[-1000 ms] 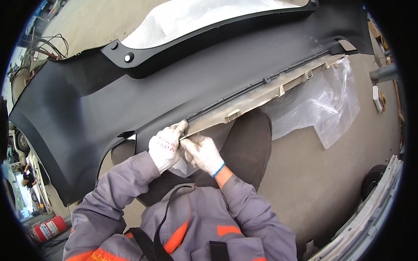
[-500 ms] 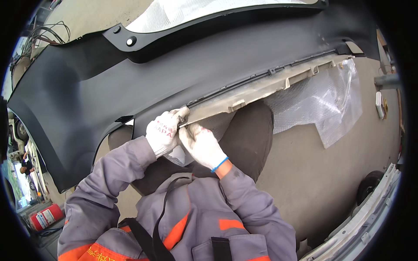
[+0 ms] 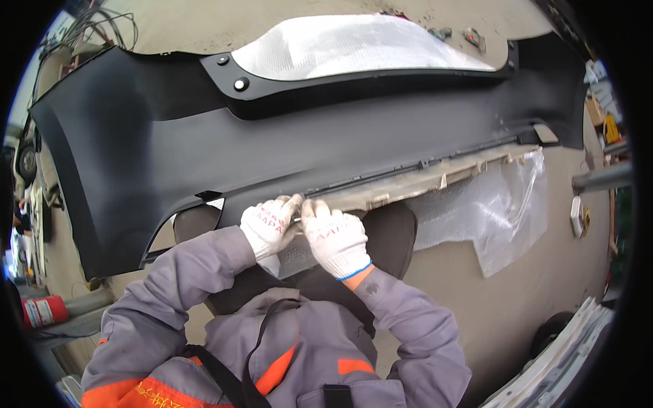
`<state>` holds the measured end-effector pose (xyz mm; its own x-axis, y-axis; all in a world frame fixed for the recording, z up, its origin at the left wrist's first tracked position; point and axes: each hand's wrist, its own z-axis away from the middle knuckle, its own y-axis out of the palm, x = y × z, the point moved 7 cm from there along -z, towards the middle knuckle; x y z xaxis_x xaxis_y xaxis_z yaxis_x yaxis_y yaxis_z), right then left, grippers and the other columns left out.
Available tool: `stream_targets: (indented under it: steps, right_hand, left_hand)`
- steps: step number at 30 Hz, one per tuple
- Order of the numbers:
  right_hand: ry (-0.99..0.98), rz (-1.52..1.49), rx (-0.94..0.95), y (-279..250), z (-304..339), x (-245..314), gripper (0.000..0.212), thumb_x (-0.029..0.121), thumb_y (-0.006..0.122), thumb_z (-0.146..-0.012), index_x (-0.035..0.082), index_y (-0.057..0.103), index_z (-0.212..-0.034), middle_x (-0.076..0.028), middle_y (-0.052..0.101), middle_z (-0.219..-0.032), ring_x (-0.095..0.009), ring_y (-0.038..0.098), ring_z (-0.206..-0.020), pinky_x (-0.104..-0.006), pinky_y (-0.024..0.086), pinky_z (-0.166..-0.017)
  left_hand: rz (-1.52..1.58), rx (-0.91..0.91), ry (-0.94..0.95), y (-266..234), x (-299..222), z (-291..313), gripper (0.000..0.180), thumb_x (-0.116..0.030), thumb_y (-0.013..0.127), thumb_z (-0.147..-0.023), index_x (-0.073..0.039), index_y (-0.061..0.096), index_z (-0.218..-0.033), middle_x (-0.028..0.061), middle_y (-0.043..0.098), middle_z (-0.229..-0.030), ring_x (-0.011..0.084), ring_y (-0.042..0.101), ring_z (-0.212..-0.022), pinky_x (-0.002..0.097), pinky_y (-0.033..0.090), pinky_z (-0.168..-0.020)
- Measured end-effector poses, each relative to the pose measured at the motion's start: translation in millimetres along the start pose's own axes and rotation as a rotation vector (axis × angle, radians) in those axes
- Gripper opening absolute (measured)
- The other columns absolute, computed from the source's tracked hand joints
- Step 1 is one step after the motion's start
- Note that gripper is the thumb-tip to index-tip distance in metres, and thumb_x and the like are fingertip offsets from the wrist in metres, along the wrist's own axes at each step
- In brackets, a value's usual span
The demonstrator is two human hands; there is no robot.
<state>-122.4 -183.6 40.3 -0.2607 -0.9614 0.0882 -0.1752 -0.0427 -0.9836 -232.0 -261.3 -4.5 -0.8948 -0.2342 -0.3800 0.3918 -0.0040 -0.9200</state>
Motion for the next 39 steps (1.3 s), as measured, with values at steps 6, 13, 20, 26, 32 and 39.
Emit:
stream_targets:
  steps: [6,13,20,26,32,39]
  right_hand:
    - [0.023,-0.058,-0.114,12,3,-1,0.048,0.025,0.067,-0.091,0.005,0.063,-0.134,-0.012,0.070,-0.117,-0.020,0.071,-0.068,-0.0357,0.055,-0.058]
    - [0.032,-0.106,-0.170,20,1,-3,0.044,0.025,0.070,-0.089,0.006,0.067,-0.128,-0.012,0.071,-0.114,-0.024,0.072,-0.072,-0.0375,0.055,-0.062]
    - [0.024,-0.260,-0.089,0,-5,1,0.042,0.021,0.070,-0.092,0.006,0.065,-0.132,-0.016,0.070,-0.123,-0.029,0.073,-0.073,-0.0409,0.059,-0.068]
    - [0.233,-0.373,-0.393,-40,60,-37,0.056,0.007,0.072,-0.089,0.005,0.058,-0.143,-0.020,0.068,-0.129,-0.035,0.074,-0.098,-0.0394,0.061,-0.079]
    - [0.881,-0.397,-0.544,-48,205,-127,0.040,0.004,0.071,-0.094,0.002,0.064,-0.133,-0.014,0.072,-0.120,-0.024,0.072,-0.100,-0.0336,0.057,-0.088]
    - [1.434,-0.264,-0.360,-48,357,-250,0.031,0.022,0.071,-0.097,0.001,0.072,-0.120,-0.020,0.076,-0.108,-0.033,0.074,-0.100,-0.0392,0.056,-0.093]
  left_hand:
    - [0.002,-0.033,-0.033,1,-2,1,0.063,-0.026,0.073,-0.088,-0.004,0.051,-0.143,0.0196,0.069,-0.123,0.0352,0.073,-0.097,0.0471,0.059,-0.081]
    - [-0.043,-0.085,0.014,12,4,5,0.054,-0.017,0.062,-0.092,-0.002,0.053,-0.143,0.0196,0.069,-0.124,0.0348,0.073,-0.097,0.0480,0.059,-0.079]
    - [-0.068,-0.043,0.010,-1,3,5,0.054,-0.015,0.062,-0.091,-0.004,0.054,-0.142,0.0181,0.068,-0.127,0.0351,0.073,-0.098,0.0487,0.059,-0.080]
    - [-0.015,0.001,-0.002,7,11,2,0.040,-0.011,0.059,-0.088,-0.009,0.059,-0.128,0.0169,0.069,-0.126,0.0357,0.072,-0.103,0.0488,0.058,-0.084]
    - [-0.058,-0.062,-0.021,10,55,0,0.037,-0.010,0.055,-0.087,-0.014,0.058,-0.124,0.0138,0.068,-0.114,0.0346,0.070,-0.102,0.0489,0.055,-0.088]
    - [0.006,-0.099,0.001,17,57,-12,0.038,-0.004,0.059,-0.083,-0.019,0.066,-0.118,0.0128,0.072,-0.113,0.0372,0.071,-0.102,0.0505,0.057,-0.086]
